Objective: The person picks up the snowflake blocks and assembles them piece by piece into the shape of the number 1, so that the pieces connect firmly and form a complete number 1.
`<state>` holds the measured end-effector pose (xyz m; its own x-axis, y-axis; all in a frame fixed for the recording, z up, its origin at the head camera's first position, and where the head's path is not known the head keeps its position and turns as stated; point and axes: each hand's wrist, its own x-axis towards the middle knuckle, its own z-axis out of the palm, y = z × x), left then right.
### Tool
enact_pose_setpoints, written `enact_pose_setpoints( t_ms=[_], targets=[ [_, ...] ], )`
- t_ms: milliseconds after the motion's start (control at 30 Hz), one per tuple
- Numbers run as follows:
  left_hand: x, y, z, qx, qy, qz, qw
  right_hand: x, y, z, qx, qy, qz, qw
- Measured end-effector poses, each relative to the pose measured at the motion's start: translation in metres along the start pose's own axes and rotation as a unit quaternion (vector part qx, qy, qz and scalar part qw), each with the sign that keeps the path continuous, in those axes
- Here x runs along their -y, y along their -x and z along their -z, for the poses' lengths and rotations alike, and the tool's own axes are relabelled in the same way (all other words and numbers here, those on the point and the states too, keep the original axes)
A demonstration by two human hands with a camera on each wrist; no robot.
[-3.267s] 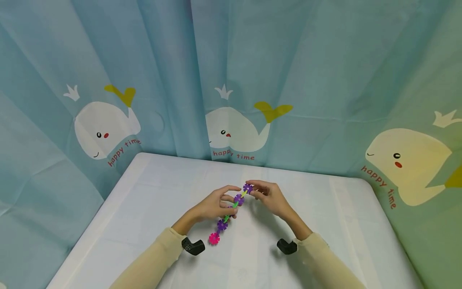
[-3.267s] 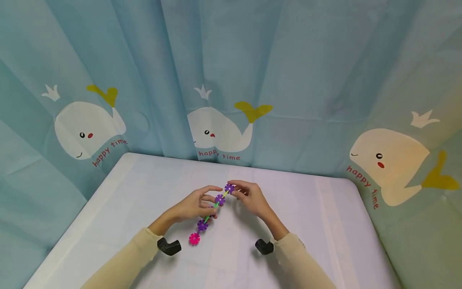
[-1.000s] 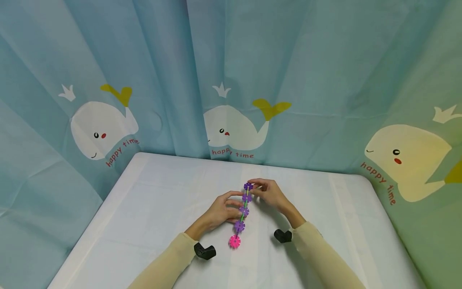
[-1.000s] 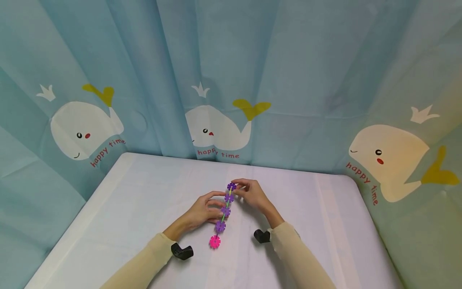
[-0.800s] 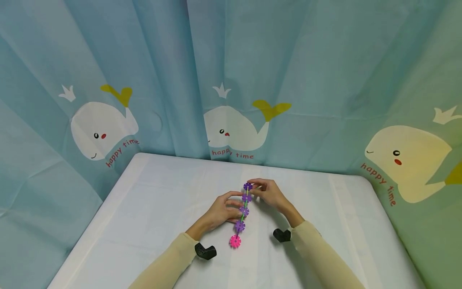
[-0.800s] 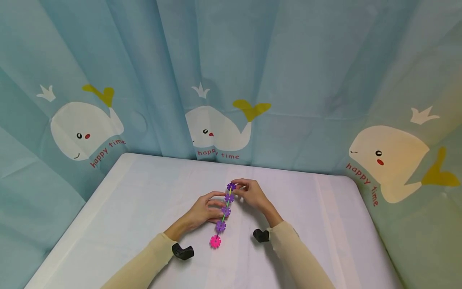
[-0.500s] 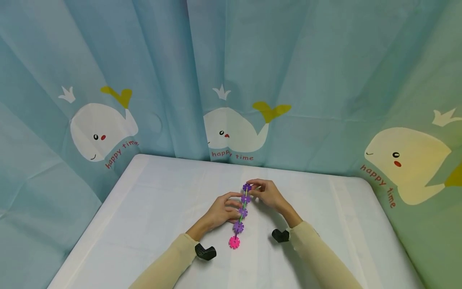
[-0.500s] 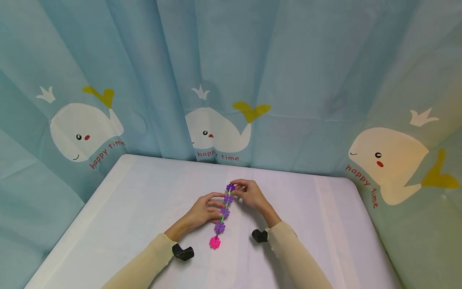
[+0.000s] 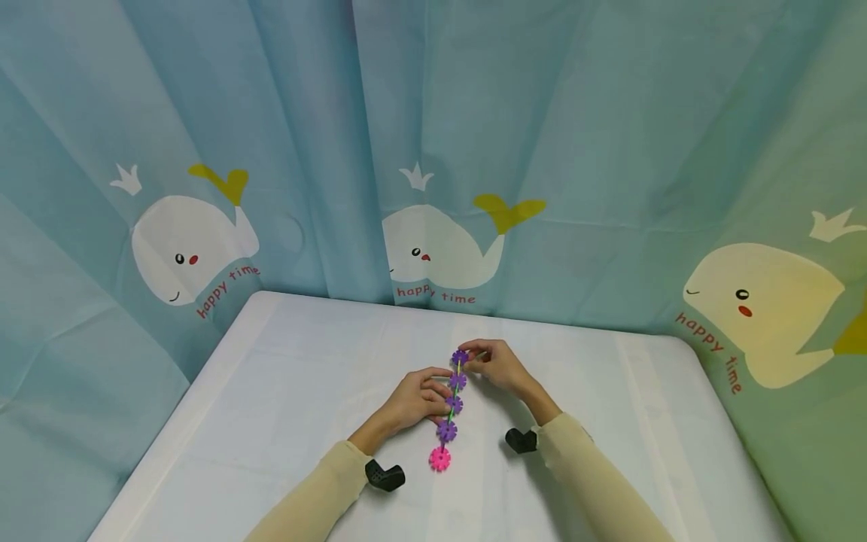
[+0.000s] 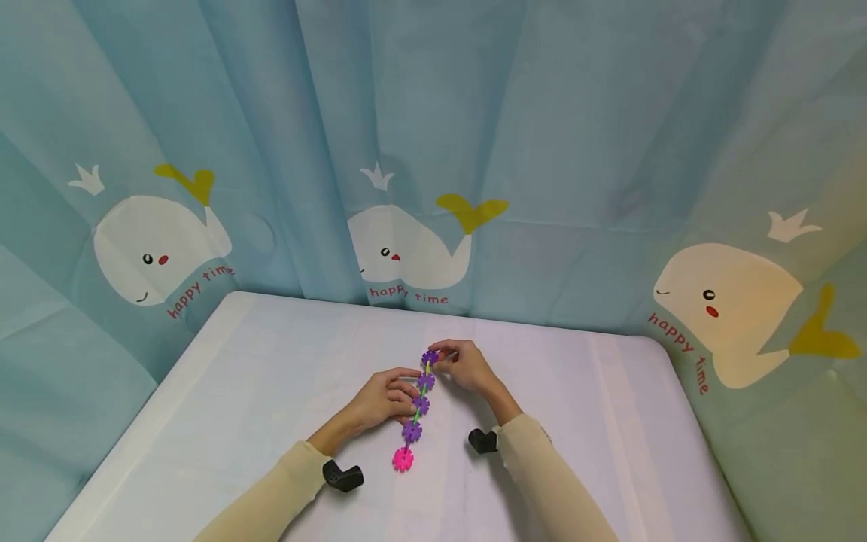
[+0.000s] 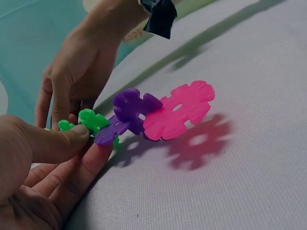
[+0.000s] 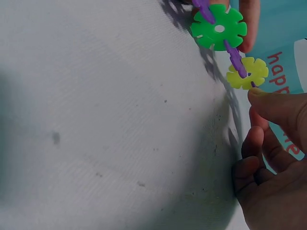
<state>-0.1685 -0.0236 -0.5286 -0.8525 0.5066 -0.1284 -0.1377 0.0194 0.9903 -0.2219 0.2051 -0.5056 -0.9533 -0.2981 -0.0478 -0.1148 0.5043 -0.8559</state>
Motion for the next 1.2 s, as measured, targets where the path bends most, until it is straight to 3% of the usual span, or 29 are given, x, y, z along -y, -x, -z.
enact_pose_setpoints(
  t_ms=[300, 633, 900, 1200],
  targets=[
    [-0.0001, 0.0000, -0.0009, -0.008, -0.037, -0.003, 0.9993, 0.0036, -0.0020, 0.0003, 0.009, 0.021, -0.009, 0.9997],
    [-0.0006, 0.0011, -0.0014, -0.006, -0.047, -0.008, 0.9989, 0.0051, -0.0016, 0.0000, 0.018, 0.030, -0.012, 0.9993],
    [-0.0084, -0.0002, -0.0026, -0.032, -0.119, -0.004, 0.9924, 0.0050, -0.0056, 0.0009, 0.026, 0.050, -0.009, 0.9984],
    [-0.0077, -0.0011, -0.0007, -0.032, -0.136, -0.004, 0.9901, 0.0059, -0.0076, 0.0029, 0.036, 0.061, -0.001, 0.9975]
  ],
)
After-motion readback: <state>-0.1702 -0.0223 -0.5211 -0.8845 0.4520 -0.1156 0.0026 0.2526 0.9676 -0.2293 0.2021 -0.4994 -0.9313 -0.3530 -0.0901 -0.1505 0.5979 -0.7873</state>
